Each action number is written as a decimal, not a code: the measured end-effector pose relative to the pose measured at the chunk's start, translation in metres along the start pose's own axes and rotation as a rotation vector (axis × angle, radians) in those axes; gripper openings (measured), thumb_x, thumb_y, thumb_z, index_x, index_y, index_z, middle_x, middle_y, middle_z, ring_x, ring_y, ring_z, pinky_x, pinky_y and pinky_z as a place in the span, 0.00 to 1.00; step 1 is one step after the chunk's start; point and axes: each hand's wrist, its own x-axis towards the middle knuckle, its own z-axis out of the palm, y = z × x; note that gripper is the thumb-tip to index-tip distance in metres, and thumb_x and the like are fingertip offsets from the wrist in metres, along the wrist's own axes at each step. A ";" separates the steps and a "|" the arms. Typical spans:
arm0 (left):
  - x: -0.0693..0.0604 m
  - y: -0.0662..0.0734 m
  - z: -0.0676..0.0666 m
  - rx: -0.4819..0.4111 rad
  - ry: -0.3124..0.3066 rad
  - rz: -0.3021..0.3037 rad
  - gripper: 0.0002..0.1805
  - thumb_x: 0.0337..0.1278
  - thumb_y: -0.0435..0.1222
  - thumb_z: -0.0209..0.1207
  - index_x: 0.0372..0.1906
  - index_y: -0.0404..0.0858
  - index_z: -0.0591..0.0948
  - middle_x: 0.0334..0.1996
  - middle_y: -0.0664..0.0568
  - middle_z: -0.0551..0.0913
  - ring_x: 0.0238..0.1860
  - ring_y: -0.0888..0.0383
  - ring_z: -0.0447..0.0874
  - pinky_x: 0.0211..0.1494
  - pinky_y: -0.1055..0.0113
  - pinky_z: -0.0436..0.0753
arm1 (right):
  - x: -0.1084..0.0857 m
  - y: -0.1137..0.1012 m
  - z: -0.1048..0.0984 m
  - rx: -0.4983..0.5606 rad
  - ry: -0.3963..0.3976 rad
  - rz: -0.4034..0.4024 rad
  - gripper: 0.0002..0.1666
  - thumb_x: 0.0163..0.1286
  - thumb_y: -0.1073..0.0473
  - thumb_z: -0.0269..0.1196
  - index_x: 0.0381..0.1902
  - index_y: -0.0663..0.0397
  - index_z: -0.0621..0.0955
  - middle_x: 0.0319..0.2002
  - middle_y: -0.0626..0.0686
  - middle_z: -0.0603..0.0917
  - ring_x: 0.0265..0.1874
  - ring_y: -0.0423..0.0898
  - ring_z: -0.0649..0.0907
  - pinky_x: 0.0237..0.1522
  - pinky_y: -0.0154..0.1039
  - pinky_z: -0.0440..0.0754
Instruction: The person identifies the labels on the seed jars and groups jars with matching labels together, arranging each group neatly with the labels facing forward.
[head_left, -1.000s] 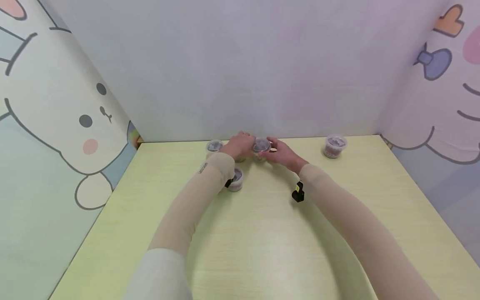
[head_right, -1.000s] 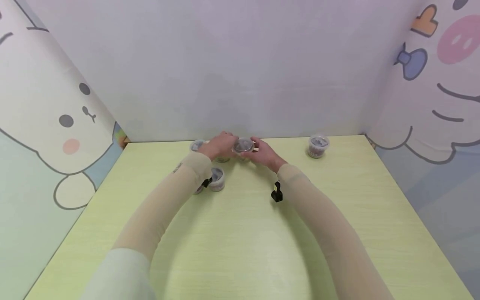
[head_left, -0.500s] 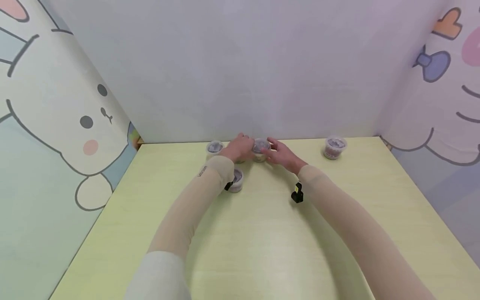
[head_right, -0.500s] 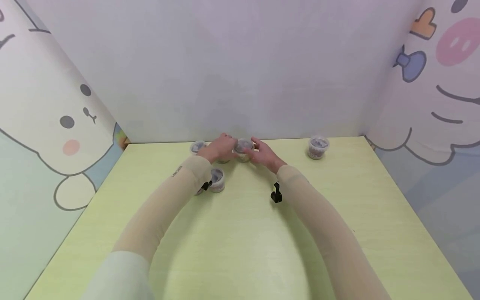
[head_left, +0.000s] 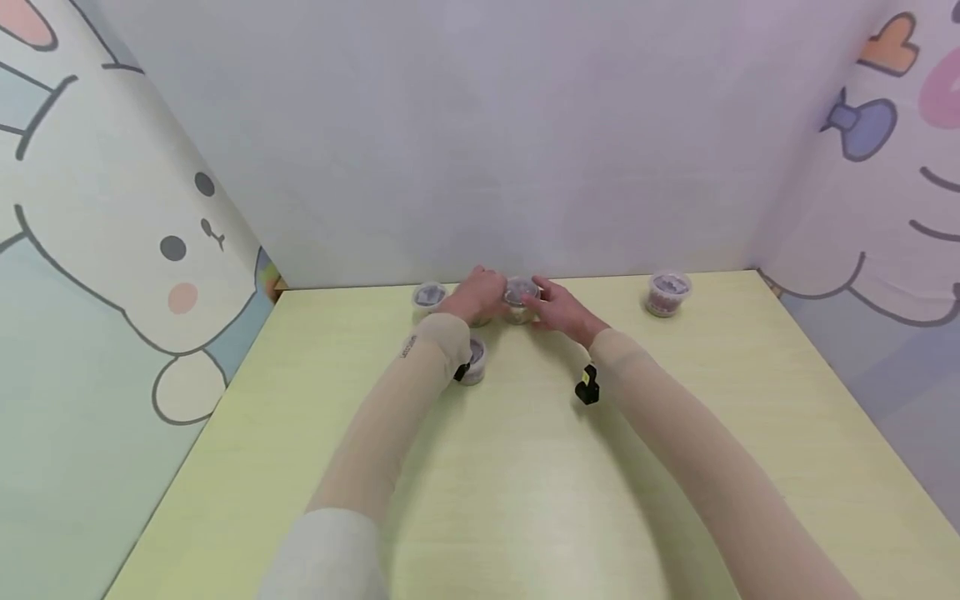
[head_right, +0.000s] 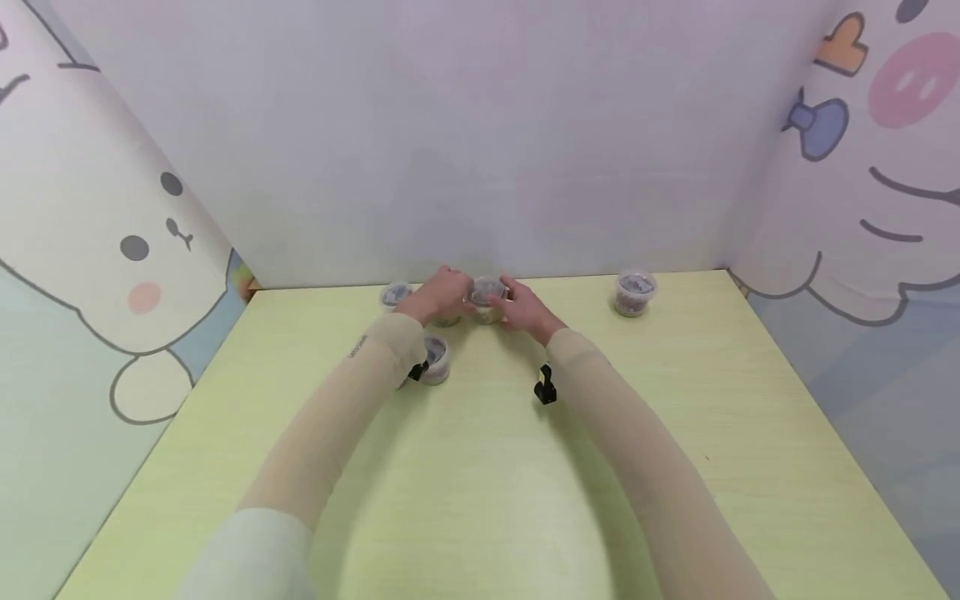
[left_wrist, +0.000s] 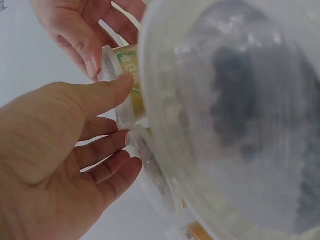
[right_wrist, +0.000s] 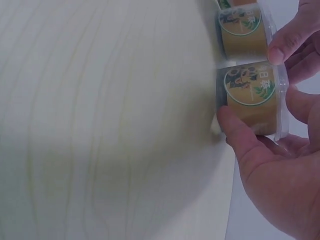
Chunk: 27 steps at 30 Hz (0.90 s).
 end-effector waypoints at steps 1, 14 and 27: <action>0.001 -0.001 0.001 -0.021 -0.001 -0.004 0.18 0.68 0.45 0.64 0.49 0.35 0.83 0.49 0.46 0.84 0.55 0.48 0.71 0.64 0.58 0.69 | -0.001 0.000 0.000 -0.003 0.001 0.001 0.41 0.82 0.55 0.52 0.82 0.54 0.46 0.76 0.67 0.59 0.71 0.61 0.67 0.63 0.58 0.74; -0.001 -0.001 0.004 -0.156 0.029 -0.050 0.17 0.66 0.44 0.66 0.51 0.35 0.83 0.51 0.46 0.83 0.55 0.48 0.69 0.62 0.57 0.71 | -0.002 0.005 0.001 0.031 0.009 0.007 0.42 0.82 0.53 0.53 0.83 0.51 0.45 0.76 0.65 0.59 0.72 0.59 0.66 0.62 0.56 0.76; -0.002 0.000 0.006 -0.168 0.034 -0.058 0.20 0.66 0.44 0.66 0.55 0.35 0.81 0.53 0.46 0.82 0.57 0.48 0.68 0.63 0.56 0.72 | -0.004 0.004 0.005 0.043 0.028 0.016 0.42 0.82 0.52 0.51 0.83 0.48 0.44 0.77 0.64 0.57 0.73 0.58 0.65 0.61 0.55 0.77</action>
